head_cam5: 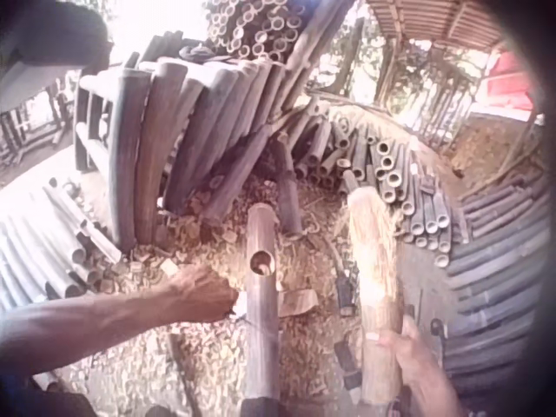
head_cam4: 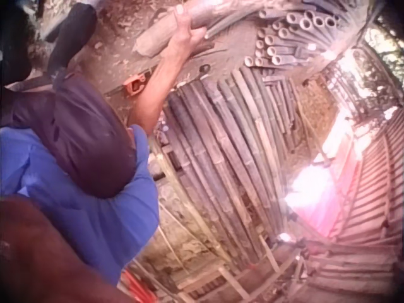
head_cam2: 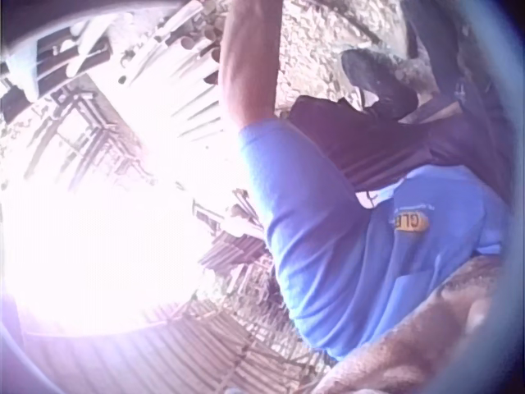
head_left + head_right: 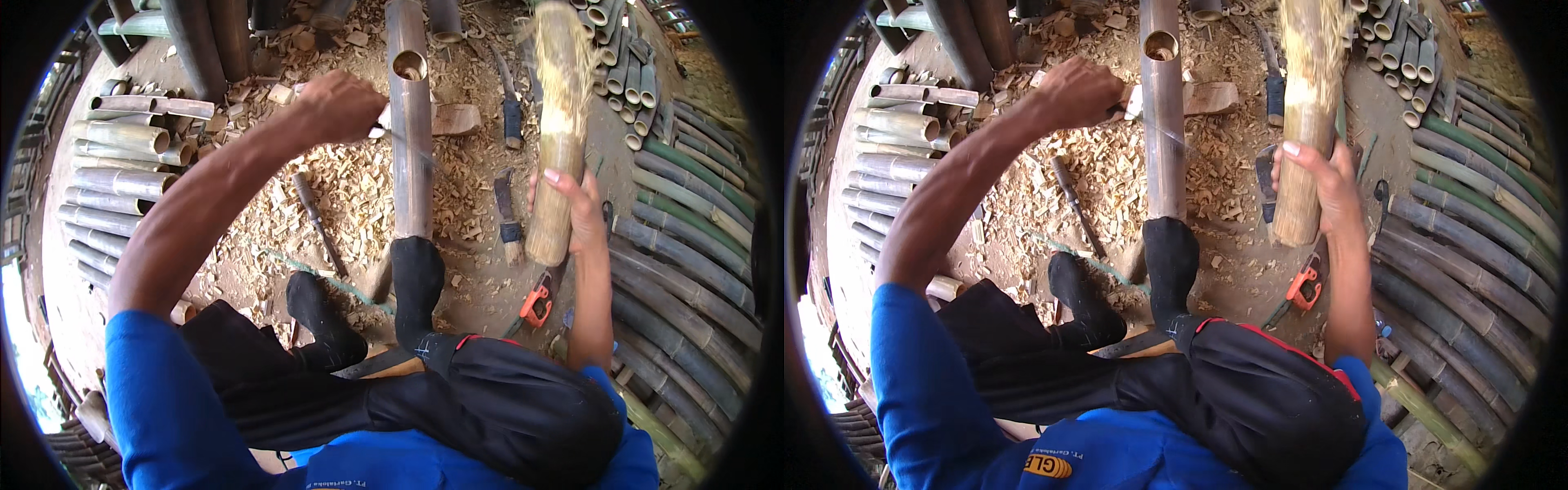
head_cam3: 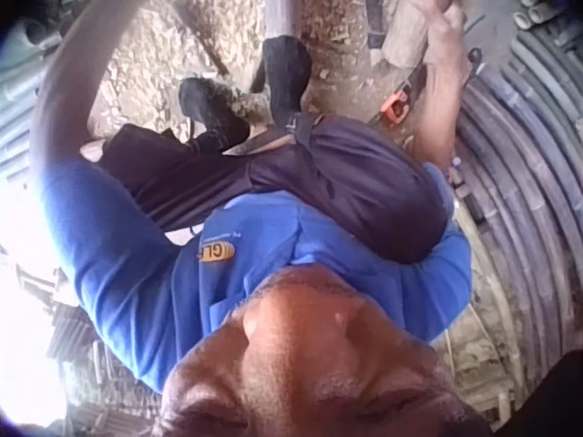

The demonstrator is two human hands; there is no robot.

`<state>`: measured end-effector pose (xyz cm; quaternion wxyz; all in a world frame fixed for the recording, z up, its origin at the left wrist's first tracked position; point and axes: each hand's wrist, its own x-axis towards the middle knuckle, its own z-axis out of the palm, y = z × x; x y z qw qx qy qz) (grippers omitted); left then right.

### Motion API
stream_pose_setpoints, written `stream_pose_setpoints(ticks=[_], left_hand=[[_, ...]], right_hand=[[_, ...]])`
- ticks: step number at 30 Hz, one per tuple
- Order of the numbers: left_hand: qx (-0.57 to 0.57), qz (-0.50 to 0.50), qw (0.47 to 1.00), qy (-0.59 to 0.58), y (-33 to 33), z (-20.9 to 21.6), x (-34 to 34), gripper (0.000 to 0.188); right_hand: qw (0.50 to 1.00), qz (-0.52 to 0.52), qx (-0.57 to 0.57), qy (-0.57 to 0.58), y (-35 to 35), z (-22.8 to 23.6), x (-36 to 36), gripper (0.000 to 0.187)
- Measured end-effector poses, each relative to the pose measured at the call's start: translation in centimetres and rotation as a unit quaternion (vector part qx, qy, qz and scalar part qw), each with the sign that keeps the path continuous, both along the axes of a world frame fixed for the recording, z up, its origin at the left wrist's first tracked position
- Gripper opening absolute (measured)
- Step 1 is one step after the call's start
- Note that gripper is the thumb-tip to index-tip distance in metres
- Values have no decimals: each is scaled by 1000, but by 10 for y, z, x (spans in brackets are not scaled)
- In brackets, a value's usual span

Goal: The person carves a hole into a bamboo pole by positioning a knife against the wood and striking the back of the blade with a bamboo piece. They refine the interior and edges of the hole using the knife blade and clear away wood shavings by hand.

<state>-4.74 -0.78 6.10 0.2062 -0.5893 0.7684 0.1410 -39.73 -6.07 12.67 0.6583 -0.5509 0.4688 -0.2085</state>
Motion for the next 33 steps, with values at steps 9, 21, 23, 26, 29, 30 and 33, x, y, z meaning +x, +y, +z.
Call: stream_pose_setpoints(ticks=[9,21,23,26,29,30,33], left_hand=[[-166,221,936,219,156,-65,-37,22],[-152,263,924,233,180,-76,-47,30],[-160,257,923,236,180,-74,-47,28],[-155,265,924,227,179,-75,-49,27],[-160,262,925,224,178,-73,-49,26],[-160,262,925,224,178,-73,-49,26],[-156,265,923,230,178,-73,-49,27]], right_hand=[[995,-39,92,-14,27,-32,-31,39],[995,-17,44,85,36,-48,-28,53],[995,-16,46,84,37,-47,-27,54],[996,-9,47,81,37,-48,-26,55],[996,7,38,85,35,-50,-26,56],[995,16,30,91,35,-50,-27,56],[993,48,-4,112,35,-48,-25,64]])
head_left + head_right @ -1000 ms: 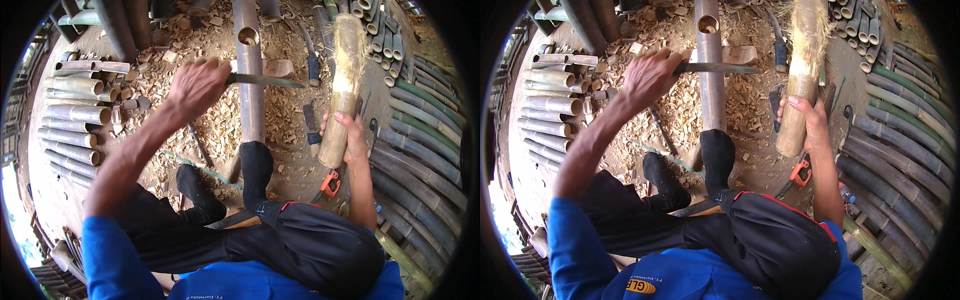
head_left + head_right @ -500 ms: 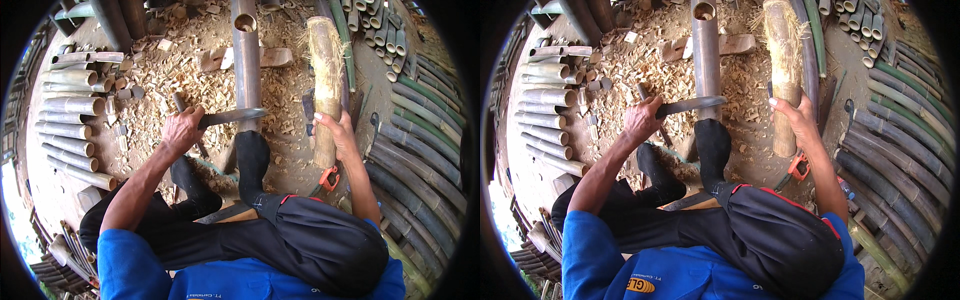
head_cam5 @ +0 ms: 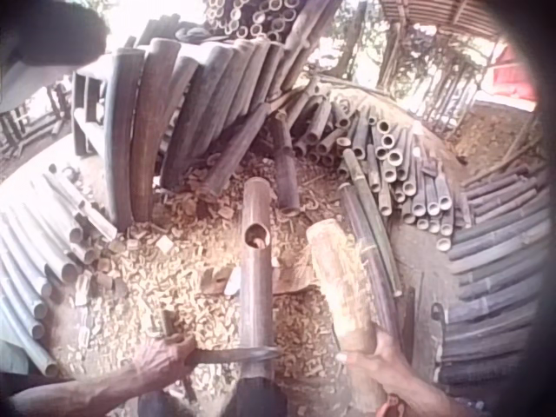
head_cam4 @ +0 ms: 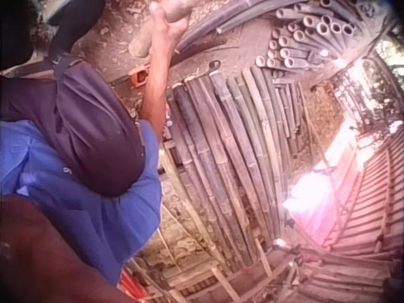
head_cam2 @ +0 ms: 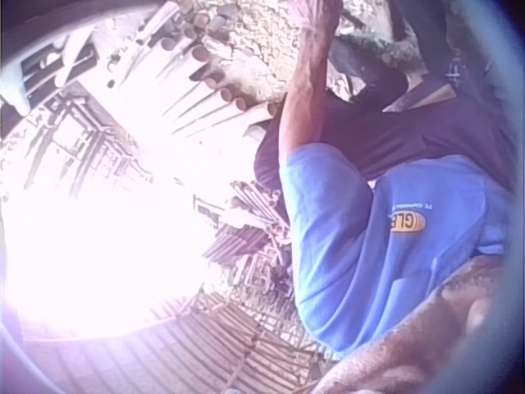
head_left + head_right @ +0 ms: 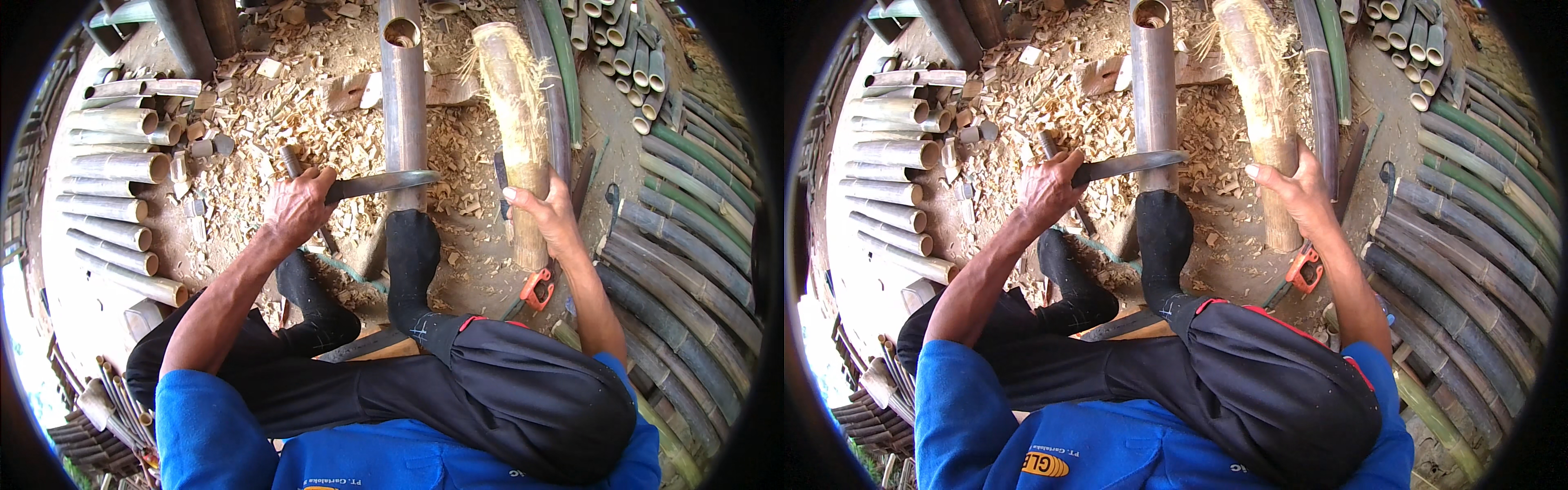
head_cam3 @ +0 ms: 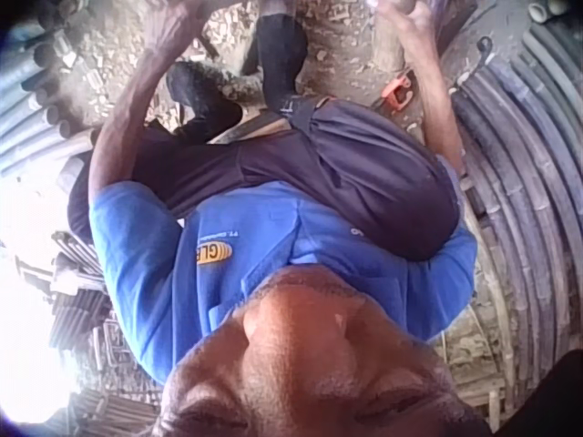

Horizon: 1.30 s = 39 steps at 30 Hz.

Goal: The person carves a hole into a bamboo pole by positioning a knife against the wood and striking the back of the blade with a bamboo piece. They refine the interior and edges of the hole using the knife blade and clear away wood shavings by hand.

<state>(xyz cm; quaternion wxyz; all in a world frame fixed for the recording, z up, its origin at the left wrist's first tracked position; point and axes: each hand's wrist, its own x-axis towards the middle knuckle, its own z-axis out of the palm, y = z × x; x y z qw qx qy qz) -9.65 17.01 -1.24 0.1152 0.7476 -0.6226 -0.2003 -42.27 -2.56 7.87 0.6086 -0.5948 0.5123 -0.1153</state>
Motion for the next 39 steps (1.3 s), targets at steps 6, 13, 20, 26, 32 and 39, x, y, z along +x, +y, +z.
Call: stream_pose_setpoints(ticks=[6,13,20,26,32,39], left_hand=[[-15,-14,1000,-11,-1,1,1,26],[29,-13,999,-41,-7,-6,4,10],[54,-20,997,-50,-21,3,1,8],[91,-24,994,-54,-18,2,2,8],[62,-19,996,-66,-15,-2,12,8],[85,-16,996,-37,-18,-18,18,5]], right_hand=[[995,51,-80,-20,1,-2,4,67],[828,358,-425,69,6,21,11,57],[544,610,-557,150,-76,-23,34,40],[517,572,-620,-146,-70,-19,49,39],[581,618,-524,-81,-20,6,49,39],[581,601,-547,44,-26,-13,47,24]])
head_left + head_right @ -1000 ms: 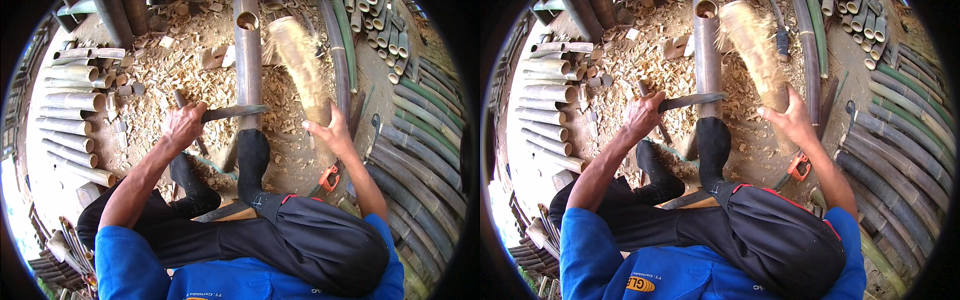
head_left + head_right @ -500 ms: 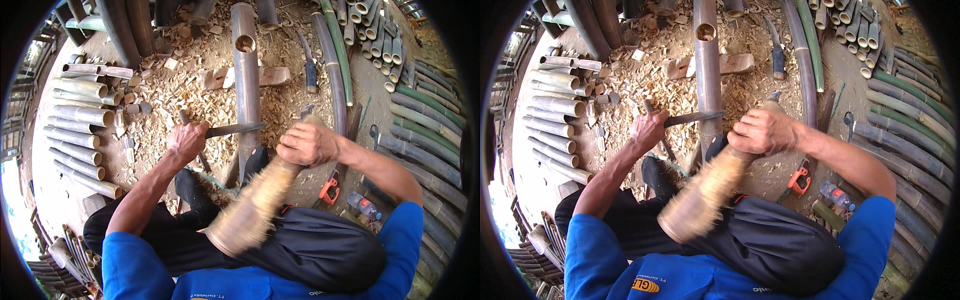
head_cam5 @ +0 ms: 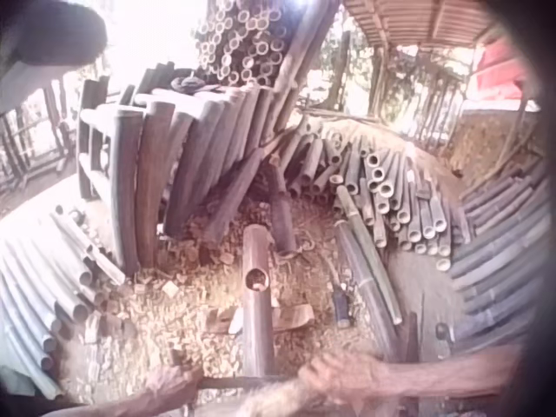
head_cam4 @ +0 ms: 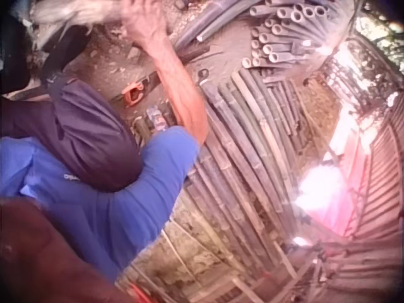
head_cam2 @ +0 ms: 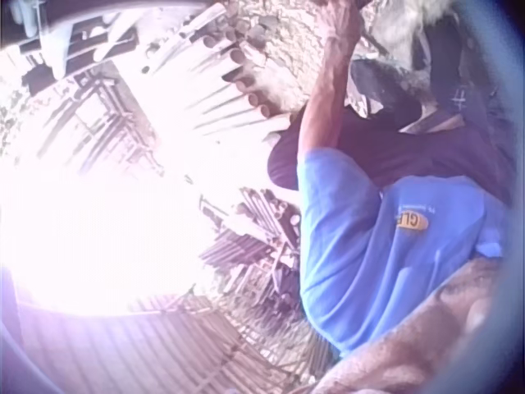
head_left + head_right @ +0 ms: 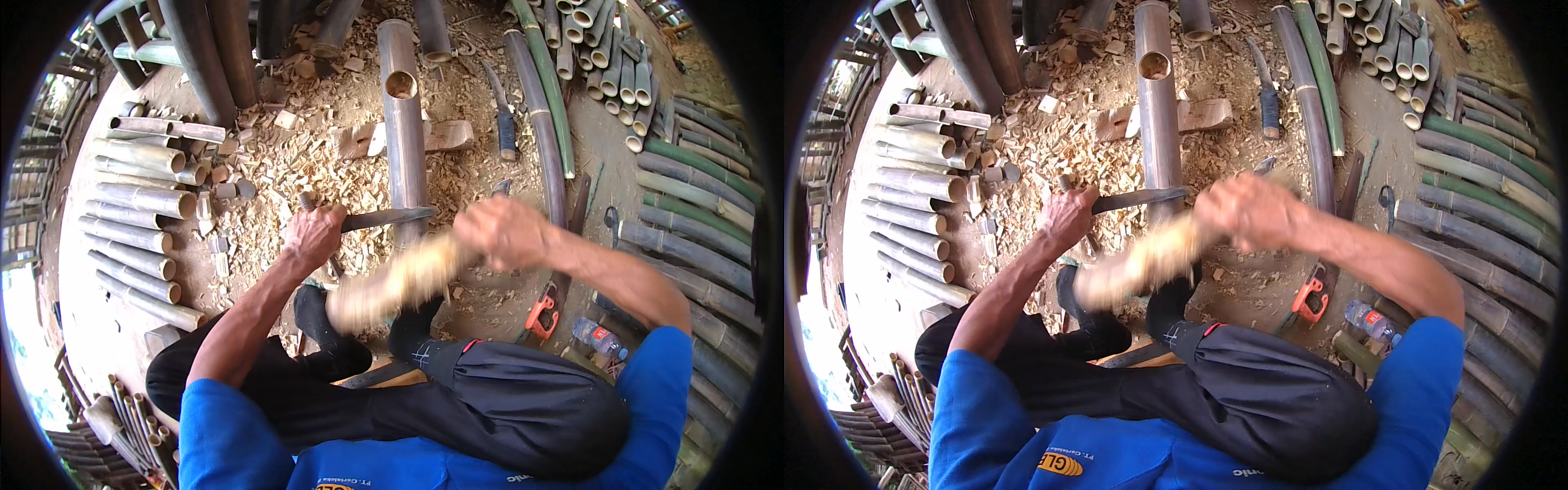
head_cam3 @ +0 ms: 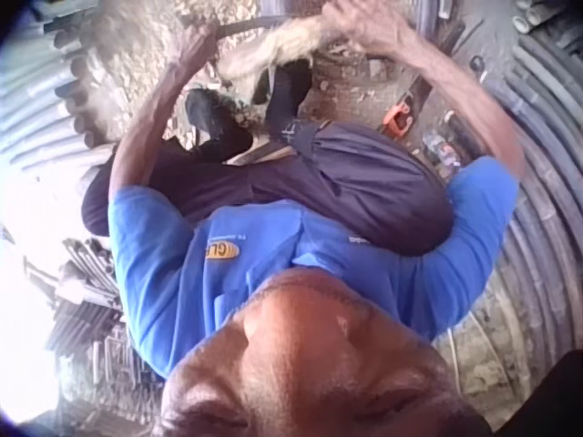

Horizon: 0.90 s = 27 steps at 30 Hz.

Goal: The person carves a hole into a bamboo pole by positioning a knife against the wood and striking the back of the blade with a bamboo piece. They refine the interior and edges of the hole using the knife blade and clear away wood shavings by hand.

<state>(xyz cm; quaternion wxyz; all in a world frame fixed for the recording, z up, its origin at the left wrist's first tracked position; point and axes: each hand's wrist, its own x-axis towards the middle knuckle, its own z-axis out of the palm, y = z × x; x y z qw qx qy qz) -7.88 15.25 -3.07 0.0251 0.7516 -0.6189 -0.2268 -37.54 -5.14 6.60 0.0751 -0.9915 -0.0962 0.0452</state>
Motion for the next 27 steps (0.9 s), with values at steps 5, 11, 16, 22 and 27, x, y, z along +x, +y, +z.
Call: stream_pose_setpoints(ticks=[5,11,16,22,27], left_hand=[[-35,-15,999,-7,-1,0,-9,5],[-9,4,1000,0,-6,2,-6,6],[-69,-33,996,-50,3,-2,4,10],[-30,-22,999,-17,-15,-2,-5,8],[29,-9,999,-34,-5,-1,2,21]], right_hand=[[994,-67,-76,49,-57,-5,-1,34],[964,145,-4,-223,-8,1,11,24],[996,-40,-44,72,-15,8,20,32],[987,-61,-147,32,-71,-19,6,23],[993,14,110,-29,4,13,13,37]])
